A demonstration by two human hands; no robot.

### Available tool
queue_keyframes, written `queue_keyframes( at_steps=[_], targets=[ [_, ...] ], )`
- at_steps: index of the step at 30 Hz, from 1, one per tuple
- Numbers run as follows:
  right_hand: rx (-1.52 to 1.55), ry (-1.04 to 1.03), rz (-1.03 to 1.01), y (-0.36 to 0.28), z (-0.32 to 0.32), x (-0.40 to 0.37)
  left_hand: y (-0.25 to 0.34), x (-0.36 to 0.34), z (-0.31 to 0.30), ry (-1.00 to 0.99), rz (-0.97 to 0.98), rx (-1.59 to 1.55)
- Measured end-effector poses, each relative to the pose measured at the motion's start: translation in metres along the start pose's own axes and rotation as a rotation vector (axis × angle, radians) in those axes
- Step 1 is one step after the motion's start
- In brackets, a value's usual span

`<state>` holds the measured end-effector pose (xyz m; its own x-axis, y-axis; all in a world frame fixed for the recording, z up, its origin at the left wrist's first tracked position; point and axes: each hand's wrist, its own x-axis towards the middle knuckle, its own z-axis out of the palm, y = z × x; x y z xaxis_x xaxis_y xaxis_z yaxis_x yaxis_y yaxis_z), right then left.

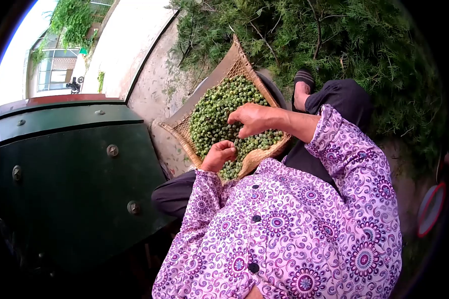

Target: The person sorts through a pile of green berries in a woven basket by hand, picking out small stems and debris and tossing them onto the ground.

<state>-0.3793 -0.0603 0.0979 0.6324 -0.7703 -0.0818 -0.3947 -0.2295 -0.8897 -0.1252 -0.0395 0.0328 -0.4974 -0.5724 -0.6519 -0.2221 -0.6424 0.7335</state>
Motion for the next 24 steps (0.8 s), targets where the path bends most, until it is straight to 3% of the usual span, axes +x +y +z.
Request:
queue_keyframes(
  at_steps=[3, 6, 7, 8, 10, 14, 15, 16, 18, 19, 20, 22, 24],
  targets=[
    [-0.098, -0.003, -0.103, 0.025, 0.029, 0.011, 0.018, -0.005, 0.018, -0.068, 0.054, -0.124],
    [0.07, 0.043, -0.108, 0.007, 0.043, 0.007, 0.022, -0.009, 0.023, -0.099, 0.1, -0.213],
    [0.055, 0.198, -0.215, 0.008, 0.053, 0.008, 0.022, -0.01, 0.023, -0.122, 0.119, -0.248],
    [0.045, 0.191, -0.22, 0.007, 0.058, 0.008, 0.022, -0.012, 0.022, -0.121, 0.131, -0.254],
    [0.073, 0.247, -0.115, -0.002, 0.062, 0.007, 0.023, -0.019, 0.02, -0.119, 0.114, -0.282],
    [0.127, 0.386, -0.156, 0.0, 0.073, 0.009, 0.022, -0.038, 0.008, -0.079, 0.15, -0.177],
    [0.255, 0.385, -0.044, 0.0, 0.071, 0.01, 0.023, -0.044, -0.001, -0.069, 0.169, -0.124],
    [0.371, 0.381, 0.016, -0.001, 0.067, 0.008, 0.027, -0.054, -0.007, -0.003, 0.197, -0.089],
    [0.285, 0.416, 0.006, 0.01, 0.058, 0.006, 0.045, -0.082, -0.018, 0.216, 0.32, 0.097],
    [0.172, 0.476, -0.029, 0.012, 0.058, 0.004, 0.05, -0.094, -0.03, 0.388, 0.417, 0.173],
    [0.156, 0.432, 0.065, 0.01, 0.056, -0.001, 0.055, -0.109, -0.044, 0.561, 0.514, 0.25],
    [0.241, 0.379, 0.159, 0.008, 0.055, -0.004, 0.063, -0.138, -0.083, 1.003, 0.463, 0.572],
    [0.086, 0.453, 0.075, 0.02, 0.062, 0.002, 0.067, -0.157, -0.1, 1.546, 0.33, 1.302]
  ],
)
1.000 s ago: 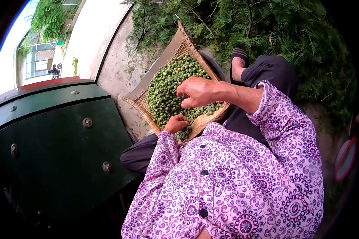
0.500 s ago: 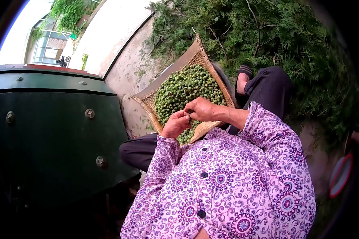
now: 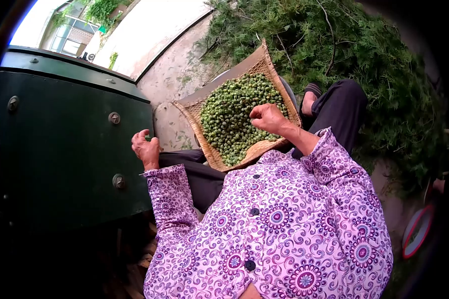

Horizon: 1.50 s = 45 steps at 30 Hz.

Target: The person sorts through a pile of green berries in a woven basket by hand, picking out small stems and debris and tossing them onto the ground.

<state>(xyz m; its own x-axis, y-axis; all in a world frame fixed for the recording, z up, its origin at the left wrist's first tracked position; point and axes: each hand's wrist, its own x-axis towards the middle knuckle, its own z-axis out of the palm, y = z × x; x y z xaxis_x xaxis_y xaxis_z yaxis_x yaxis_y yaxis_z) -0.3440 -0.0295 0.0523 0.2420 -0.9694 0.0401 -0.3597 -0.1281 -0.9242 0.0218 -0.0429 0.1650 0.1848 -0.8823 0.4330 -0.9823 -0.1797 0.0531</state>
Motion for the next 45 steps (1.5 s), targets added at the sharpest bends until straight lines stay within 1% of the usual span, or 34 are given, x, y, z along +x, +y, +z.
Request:
queue_keyframes(
  at_steps=[1, 2, 3, 4, 5, 6, 8, 9, 10, 11, 13, 14, 16, 17, 18, 19, 20, 21, 22, 24, 26, 29, 30, 32, 33, 34, 35, 36, 38, 39, 41, 43, 44, 45],
  targets=[
    [-0.018, 0.038, -0.04, 0.003, 0.003, 0.001, -0.001, 0.001, -0.003, -0.002, -0.004, 0.001],
    [-0.02, 0.031, -0.037, 0.01, 0.007, 0.002, -0.002, 0.002, -0.004, 0.022, -0.075, -0.137],
    [-0.133, 0.024, -0.035, 0.014, 0.011, 0.004, -0.003, 0.001, -0.004, 0.047, -0.151, -0.275],
    [-0.245, 0.014, -0.032, 0.017, 0.015, 0.006, -0.001, 0.001, -0.001, 0.038, -0.161, -0.275],
    [-0.299, -0.048, 0.015, 0.02, 0.017, 0.006, 0.006, -0.001, 0.006, 0.029, -0.122, -0.315],
    [-0.307, -0.058, 0.021, 0.024, 0.023, 0.007, 0.014, -0.001, 0.014, 0.02, -0.083, -0.358],
    [-0.23, -0.224, 0.09, 0.033, 0.033, 0.007, 0.03, 0.004, 0.022, -0.016, -0.067, -0.42],
    [-0.246, -0.267, 0.117, 0.016, 0.033, 0.003, 0.038, 0.009, 0.025, -0.017, -0.028, -0.494],
    [-0.333, -0.318, 0.08, 0.015, 0.039, 0.003, 0.045, 0.014, 0.028, -0.014, 0.011, -0.568],
    [-0.383, -0.388, 0.081, 0.011, 0.044, 0.003, 0.051, 0.02, 0.033, -0.019, -0.003, -0.578],
    [-0.446, -0.502, 0.077, -0.001, 0.06, 0.002, 0.057, 0.034, 0.041, -0.117, -0.113, -1.064],
    [-0.461, -0.541, 0.07, -0.007, 0.069, 0.003, 0.057, 0.041, 0.044, -0.113, -0.118, -1.071],
    [-0.427, -0.679, 0.013, -0.019, 0.093, 0.007, 0.061, 0.054, 0.048, -0.402, -0.439, -1.656],
    [-0.366, -0.729, -0.014, -0.011, 0.114, 0.007, 0.066, 0.054, 0.048, -0.429, -0.507, -1.772],
    [-0.303, -0.78, -0.038, 0.001, 0.137, 0.008, 0.068, 0.057, 0.049, -0.434, -0.52, -1.775],
    [-0.304, -0.792, -0.027, 0.005, 0.152, 0.011, 0.068, 0.059, 0.05, -0.495, -0.575, -1.768],
    [-0.283, -0.89, -0.005, 0.007, 0.167, 0.011, 0.068, 0.059, 0.05, -0.553, -0.636, -1.761],
    [-0.266, -0.989, 0.017, 0.008, 0.173, 0.011, 0.072, 0.061, 0.047, -0.555, -0.554, -1.806],
    [-0.269, -1.004, 0.023, 0.003, 0.167, 0.01, 0.075, 0.063, 0.043, -0.551, -0.573, -1.809],
    [-0.699, -0.863, -0.358, -0.004, 0.148, 0.004, 0.079, 0.067, 0.037, -0.574, -0.419, -1.741],
    [-0.761, -0.874, -0.373, 0.004, 0.145, -0.001, 0.078, 0.067, 0.036, -0.569, -0.412, -1.758],
    [-0.996, -0.895, -0.435, -0.005, 0.133, 0.001, 0.083, 0.065, 0.032, -0.572, -0.362, -1.76],
    [-0.953, -0.862, -0.4, 0.0, 0.131, -0.002, 0.083, 0.063, 0.032, -0.568, -0.366, -1.763],
    [-0.958, -0.774, -0.363, 0.012, 0.12, -0.003, 0.083, 0.058, 0.034, -0.629, -0.321, -1.743],
    [-0.958, -0.751, -0.259, 0.024, 0.116, -0.001, 0.083, 0.056, 0.035, -0.63, -0.321, -1.743],
    [-1.086, -0.747, -0.183, 0.028, 0.104, 0.004, 0.083, 0.054, 0.036, -0.626, -0.32, -1.748],
    [-1.088, -0.722, -0.063, 0.029, 0.089, 0.009, 0.082, 0.053, 0.035, -0.637, -0.312, -1.746],
    [-1.042, -0.634, -0.05, 0.035, 0.074, 0.009, 0.081, 0.053, 0.035, -0.646, -0.302, -1.745],
    [-1.054, -0.536, 0.014, 0.033, 0.056, 0.014, 0.082, 0.053, 0.034, -0.629, -0.302, -1.733],
    [-1.057, -0.536, 0.015, 0.031, 0.057, 0.014, 0.083, 0.052, 0.034, -0.615, -0.302, -1.718],
    [-0.886, -0.579, 0.023, 0.025, 0.067, 0.02, 0.086, 0.053, 0.035, -0.624, -0.292, -1.73],
    [-0.87, -0.674, -0.145, 0.003, 0.094, 0.02, 0.089, 0.054, 0.035, -0.622, -0.284, -1.742],
    [-0.809, -0.693, -0.22, 0.008, 0.114, 0.017, 0.09, 0.054, 0.034, -0.631, -0.275, -1.732],
    [-0.748, -0.725, -0.34, 0.001, 0.13, 0.017, 0.092, 0.056, 0.035, -0.642, -0.269, -1.717]
  ],
)
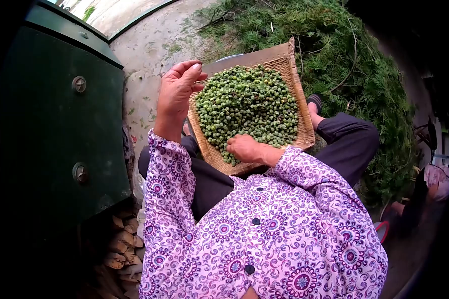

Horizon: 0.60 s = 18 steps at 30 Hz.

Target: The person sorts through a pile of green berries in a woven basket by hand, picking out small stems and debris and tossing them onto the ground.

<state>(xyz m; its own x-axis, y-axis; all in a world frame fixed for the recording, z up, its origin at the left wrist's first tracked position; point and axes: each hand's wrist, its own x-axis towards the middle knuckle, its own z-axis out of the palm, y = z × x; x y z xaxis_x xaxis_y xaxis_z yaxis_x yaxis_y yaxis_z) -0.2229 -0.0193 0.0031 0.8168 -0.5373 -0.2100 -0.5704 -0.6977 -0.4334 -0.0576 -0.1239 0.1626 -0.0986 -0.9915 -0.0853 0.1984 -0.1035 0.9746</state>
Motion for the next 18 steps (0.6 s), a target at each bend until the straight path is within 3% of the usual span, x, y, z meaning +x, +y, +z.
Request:
queue_keyframes(
  at_steps=[2, 3, 6, 8, 16, 18],
  targets=[
    [0.106, -0.054, -0.095, -0.014, 0.021, 0.021, 0.001, 0.001, 0.003, -0.002, -0.014, 0.014],
    [0.056, -0.19, -0.034, -0.02, 0.025, 0.029, 0.001, 0.001, 0.004, -0.003, -0.027, 0.027],
    [-0.096, -0.25, -0.02, -0.018, 0.026, 0.03, 0.003, 0.001, 0.004, -0.009, -0.017, 0.04],
    [-0.382, -0.356, -0.006, -0.018, 0.029, 0.03, 0.007, 0.001, 0.001, -0.013, -0.029, 0.044],
    [-0.604, -0.52, -0.009, -0.02, 0.035, 0.036, 0.003, 0.001, 0.003, -0.099, -0.069, 0.035],
    [-0.629, -0.653, 0.117, -0.013, 0.033, 0.039, 0.003, 0.0, 0.002, -0.119, -0.091, 0.046]
  ],
)
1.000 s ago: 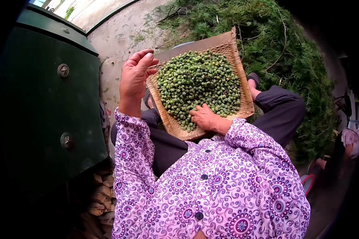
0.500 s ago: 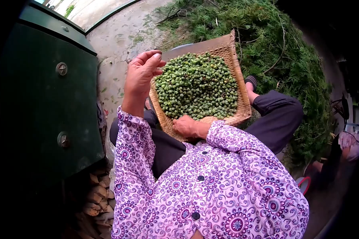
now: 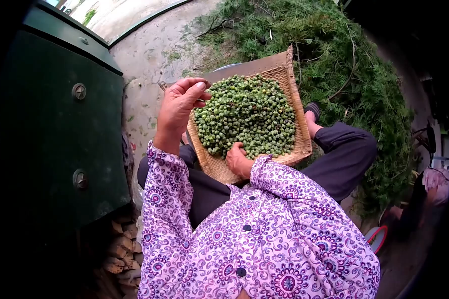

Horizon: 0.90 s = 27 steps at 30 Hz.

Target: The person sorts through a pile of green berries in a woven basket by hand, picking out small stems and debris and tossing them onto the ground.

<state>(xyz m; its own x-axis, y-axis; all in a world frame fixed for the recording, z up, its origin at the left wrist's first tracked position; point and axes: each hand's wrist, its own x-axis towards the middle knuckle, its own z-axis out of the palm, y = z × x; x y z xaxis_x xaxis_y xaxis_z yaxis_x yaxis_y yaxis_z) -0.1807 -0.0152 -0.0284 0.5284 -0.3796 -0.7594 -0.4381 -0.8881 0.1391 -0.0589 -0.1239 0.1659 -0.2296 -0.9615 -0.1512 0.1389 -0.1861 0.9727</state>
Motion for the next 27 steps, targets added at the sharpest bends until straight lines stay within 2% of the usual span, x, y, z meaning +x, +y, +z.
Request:
queue_keyframes(
  at_steps=[1, 5, 7, 9, 11, 12, 13, 16, 19, 21, 23, 25, 27],
  targets=[
    [0.003, -0.084, 0.038, 0.003, 0.001, 0.001, 0.0, 0.0, 0.0, 0.0, 0.003, 0.0],
    [-0.016, -0.117, 0.234, 0.042, 0.01, -0.014, -0.001, 0.0, 0.0, 0.002, -0.003, 0.03],
    [0.092, -0.03, 0.305, 0.063, 0.019, -0.044, -0.001, 0.0, 0.0, 0.004, -0.005, 0.039],
    [0.132, 0.071, 0.289, 0.073, 0.038, -0.068, -0.002, 0.0, 0.001, -0.036, 0.006, 0.05],
    [0.334, 0.254, 0.315, 0.084, 0.063, -0.082, -0.004, 0.0, 0.001, -0.045, 0.022, 0.04],
    [0.385, 0.254, 0.304, 0.089, 0.053, -0.098, -0.005, 0.001, 0.001, -0.045, 0.01, 0.046],
    [0.396, 0.362, 0.326, 0.09, 0.064, -0.102, -0.007, 0.002, 0.003, -0.045, -0.005, 0.051],
    [0.399, 0.405, 0.362, 0.094, 0.068, -0.122, -0.01, 0.003, 0.007, -0.034, -0.015, 0.038],
    [0.499, 0.284, 0.386, 0.1, 0.071, -0.14, -0.011, 0.004, 0.008, -0.033, -0.031, 0.057],
    [0.756, 0.389, 0.417, 0.101, 0.079, -0.151, -0.011, 0.004, 0.009, -0.038, -0.033, 0.042],
    [0.81, 0.616, 0.42, 0.106, 0.098, -0.152, -0.012, 0.006, 0.009, -0.043, -0.027, 0.054],
    [0.974, 0.654, 0.385, 0.113, 0.105, -0.151, -0.013, 0.006, 0.011, -0.048, -0.021, 0.069],
    [0.965, 0.649, 0.389, 0.112, 0.102, -0.143, -0.011, 0.007, 0.014, -0.073, -0.05, 0.091]
  ],
)
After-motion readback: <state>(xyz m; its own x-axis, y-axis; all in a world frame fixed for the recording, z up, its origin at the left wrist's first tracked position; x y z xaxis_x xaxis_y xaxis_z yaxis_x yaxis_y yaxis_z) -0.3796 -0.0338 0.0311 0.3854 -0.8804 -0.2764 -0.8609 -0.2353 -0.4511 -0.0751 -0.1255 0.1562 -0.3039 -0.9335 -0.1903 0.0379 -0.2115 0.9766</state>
